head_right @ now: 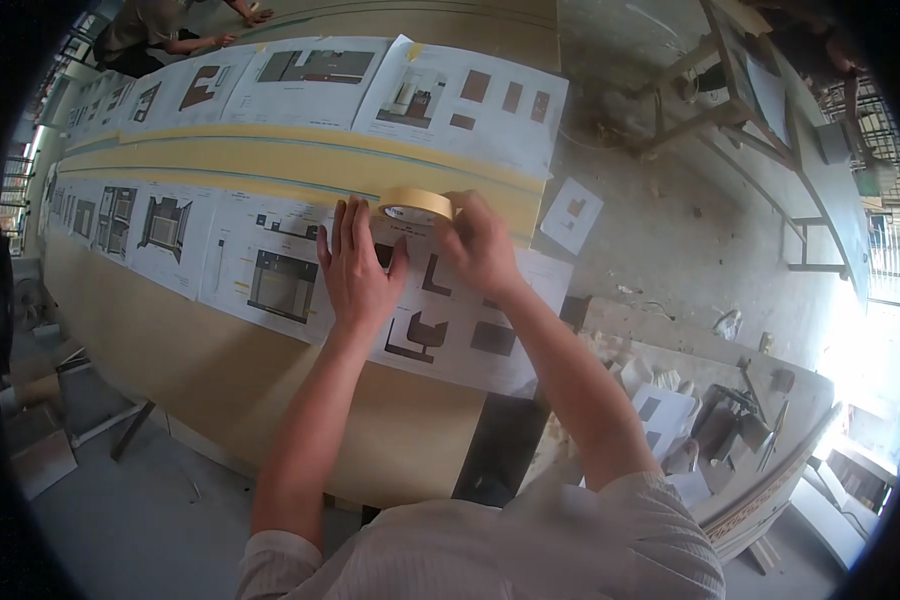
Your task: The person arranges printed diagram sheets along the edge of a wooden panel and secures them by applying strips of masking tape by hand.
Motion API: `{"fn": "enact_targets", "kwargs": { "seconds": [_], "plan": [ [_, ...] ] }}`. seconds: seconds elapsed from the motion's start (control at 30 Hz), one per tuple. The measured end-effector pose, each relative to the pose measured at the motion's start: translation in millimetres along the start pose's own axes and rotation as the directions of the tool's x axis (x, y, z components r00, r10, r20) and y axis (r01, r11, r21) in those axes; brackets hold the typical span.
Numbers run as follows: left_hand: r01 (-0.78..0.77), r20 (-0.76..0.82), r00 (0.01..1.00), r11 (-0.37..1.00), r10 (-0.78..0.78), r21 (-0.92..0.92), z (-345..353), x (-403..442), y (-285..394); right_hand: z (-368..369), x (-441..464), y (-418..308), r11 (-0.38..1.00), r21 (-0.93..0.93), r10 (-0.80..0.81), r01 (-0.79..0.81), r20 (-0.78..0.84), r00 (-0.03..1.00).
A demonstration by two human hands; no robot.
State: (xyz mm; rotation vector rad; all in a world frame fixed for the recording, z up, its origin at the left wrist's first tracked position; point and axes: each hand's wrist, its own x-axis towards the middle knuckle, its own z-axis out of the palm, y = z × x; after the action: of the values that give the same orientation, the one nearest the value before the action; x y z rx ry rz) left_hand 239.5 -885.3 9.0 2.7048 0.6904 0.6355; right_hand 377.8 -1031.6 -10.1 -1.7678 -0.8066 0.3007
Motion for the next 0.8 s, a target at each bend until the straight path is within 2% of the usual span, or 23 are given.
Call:
{"fn": "enact_targets", "kwargs": {
  "seconds": [0.2, 0.27, 0.37, 0.43, 0.47, 0.53, 0.57, 0.63, 0.8],
  "plan": [
    [0.005, 0.037, 0.999, 0.999, -0.004, -0.046, 14, -2, -9, -3, 0, -6, 1.0, 0.0, -0.004, 0.004, 0.013, 1.0],
    [-0.035, 0.035, 0.999, 0.999, 0.035, -0.016, 16, -3, -10, -5, 0, -10, 1.0, 0.0, 0.008, -0.008, 0.02, 1.0],
    [-0.025, 0.029, 0.999, 0.999, 0.026, -0.032, 17, -4, -9, -9, 6, -26, 0.999, -0.046, 0.026, -0.023, 0.067, 0.997],
    [-0.026, 0.036, 0.999, 0.999, 0.027, -0.019, 17, -3, -8, -15, 14, -40, 0.992, -0.124, 0.055, -0.031, 0.197, 0.979],
    [-0.028, 0.043, 0.999, 1.0, 0.028, -0.004, 17, -2, -8, -18, 17, -44, 0.991, -0.126, 0.058, -0.034, 0.194, 0.979],
    [-0.049, 0.04, 0.998, 0.999, 0.049, 0.022, 16, -2, -8, -25, 23, -48, 0.948, -0.234, -0.157, 0.218, 0.251, 0.955],
    [-0.067, 0.036, 0.997, 0.996, 0.065, 0.053, 16, -3, -7, -28, 27, -50, 0.947, -0.241, -0.151, 0.213, 0.251, 0.956],
    [-0.058, 0.035, 0.998, 0.997, 0.056, 0.052, 18, -4, -8, -33, 33, -56, 0.907, -0.214, -0.282, 0.364, 0.336, 0.899],
    [-0.034, 0.002, 0.999, 0.997, 0.034, 0.063, 20, -3, -10, -57, 42, -75, 0.886, -0.334, -0.17, 0.323, 0.415, 0.894]
  ]
}}
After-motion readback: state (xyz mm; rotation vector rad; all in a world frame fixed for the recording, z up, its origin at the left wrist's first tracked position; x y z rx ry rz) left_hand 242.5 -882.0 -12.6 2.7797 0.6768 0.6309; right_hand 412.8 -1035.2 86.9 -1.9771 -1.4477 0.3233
